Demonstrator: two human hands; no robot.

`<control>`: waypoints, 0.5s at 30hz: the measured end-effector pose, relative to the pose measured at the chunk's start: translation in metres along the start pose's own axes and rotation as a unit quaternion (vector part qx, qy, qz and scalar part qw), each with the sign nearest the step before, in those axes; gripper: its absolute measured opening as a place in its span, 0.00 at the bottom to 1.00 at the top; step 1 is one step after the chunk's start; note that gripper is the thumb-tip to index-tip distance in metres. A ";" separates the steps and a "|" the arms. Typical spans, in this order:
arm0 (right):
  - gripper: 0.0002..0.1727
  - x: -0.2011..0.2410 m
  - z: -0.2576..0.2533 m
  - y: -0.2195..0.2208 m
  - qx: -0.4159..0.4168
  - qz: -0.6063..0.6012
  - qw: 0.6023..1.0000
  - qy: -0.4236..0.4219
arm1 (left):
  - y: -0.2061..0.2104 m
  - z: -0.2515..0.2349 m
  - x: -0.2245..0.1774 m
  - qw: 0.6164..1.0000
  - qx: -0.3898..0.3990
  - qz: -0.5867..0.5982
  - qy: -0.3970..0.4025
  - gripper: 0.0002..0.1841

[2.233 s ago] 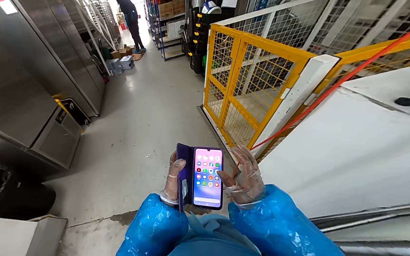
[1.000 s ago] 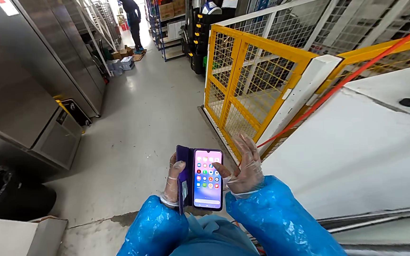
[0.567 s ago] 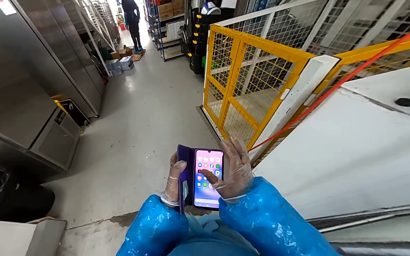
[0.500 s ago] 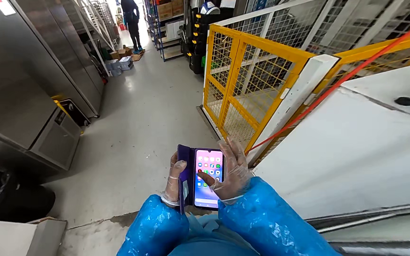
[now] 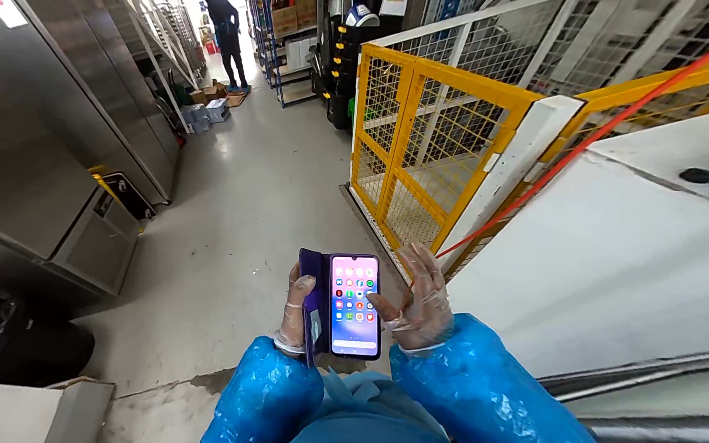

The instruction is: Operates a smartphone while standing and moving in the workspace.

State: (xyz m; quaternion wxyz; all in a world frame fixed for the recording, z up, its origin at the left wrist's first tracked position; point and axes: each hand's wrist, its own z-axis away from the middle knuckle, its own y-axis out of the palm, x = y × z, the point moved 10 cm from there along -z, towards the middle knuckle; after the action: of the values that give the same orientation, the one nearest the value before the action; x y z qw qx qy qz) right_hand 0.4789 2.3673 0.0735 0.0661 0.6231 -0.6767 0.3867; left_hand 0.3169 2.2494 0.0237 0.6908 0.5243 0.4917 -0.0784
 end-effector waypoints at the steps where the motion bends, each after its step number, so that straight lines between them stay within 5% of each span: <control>1: 0.51 0.001 0.000 0.002 0.006 0.006 1.000 -0.001 | 0.000 0.001 0.000 1.000 -0.002 0.000 0.000 0.43; 15: 0.52 0.014 0.001 0.016 0.025 0.004 1.000 0.003 | 0.005 0.010 0.000 0.999 0.002 -0.043 0.016 0.45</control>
State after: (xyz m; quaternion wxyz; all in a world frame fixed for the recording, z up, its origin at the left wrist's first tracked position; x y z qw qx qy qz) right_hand 0.4618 2.3544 0.0734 0.0511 0.6203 -0.6692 0.4060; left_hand 0.3255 2.2434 0.0265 0.6778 0.5057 0.5241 -0.1008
